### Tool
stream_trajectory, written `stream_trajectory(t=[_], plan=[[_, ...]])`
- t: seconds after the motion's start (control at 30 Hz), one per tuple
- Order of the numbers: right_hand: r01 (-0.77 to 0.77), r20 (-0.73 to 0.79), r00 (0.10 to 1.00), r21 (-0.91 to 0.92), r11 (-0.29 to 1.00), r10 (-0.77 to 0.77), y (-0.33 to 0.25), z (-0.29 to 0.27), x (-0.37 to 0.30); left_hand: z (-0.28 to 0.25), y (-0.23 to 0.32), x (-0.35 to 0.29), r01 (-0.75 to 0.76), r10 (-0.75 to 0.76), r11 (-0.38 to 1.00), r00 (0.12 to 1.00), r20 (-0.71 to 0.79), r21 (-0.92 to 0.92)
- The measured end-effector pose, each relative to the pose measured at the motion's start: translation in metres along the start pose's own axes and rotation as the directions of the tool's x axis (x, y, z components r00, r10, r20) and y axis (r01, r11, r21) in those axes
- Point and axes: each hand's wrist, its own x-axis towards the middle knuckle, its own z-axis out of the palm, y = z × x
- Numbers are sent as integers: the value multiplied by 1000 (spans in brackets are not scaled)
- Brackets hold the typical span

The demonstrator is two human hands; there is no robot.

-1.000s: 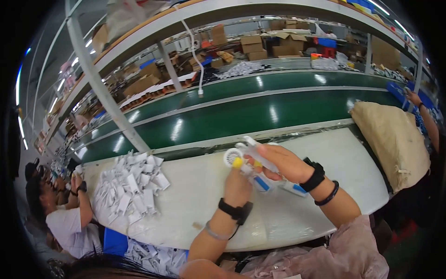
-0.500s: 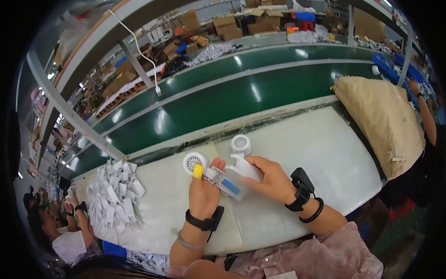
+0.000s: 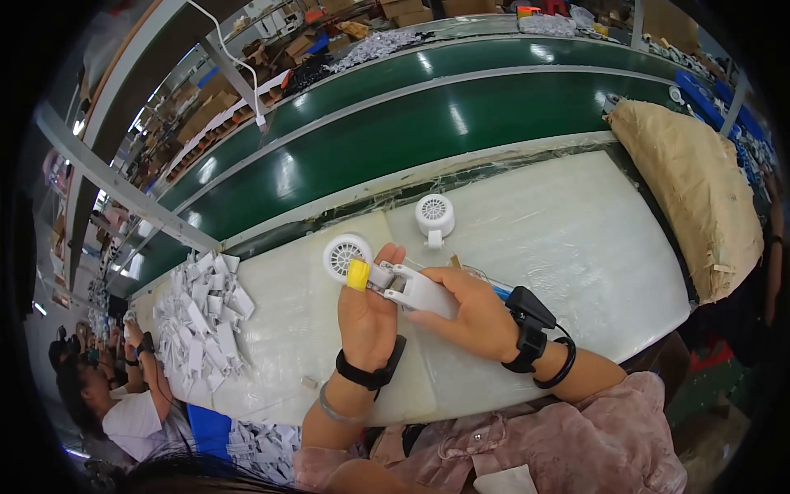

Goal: Assembling small electronic components on a factory production line.

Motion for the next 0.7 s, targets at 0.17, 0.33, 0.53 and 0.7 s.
stream_trajectory(t=[0.17,0.33,0.53,0.7], plan=[[240,-39,967,-173,955,-250,1,11,-9,1,4,0,-80,85,995,993,-78,59],[327,-14,940,-238,915,-340,3,25,-8,-1,3,1,-67,74,993,995,-64,101],[264,-88,953,-220,939,-289,7,28,-1,3,1,0,-116,126,983,990,-62,145],[215,-144,955,-259,942,-258,10,24,2,7,-2,-3,-161,166,976,986,-26,144]])
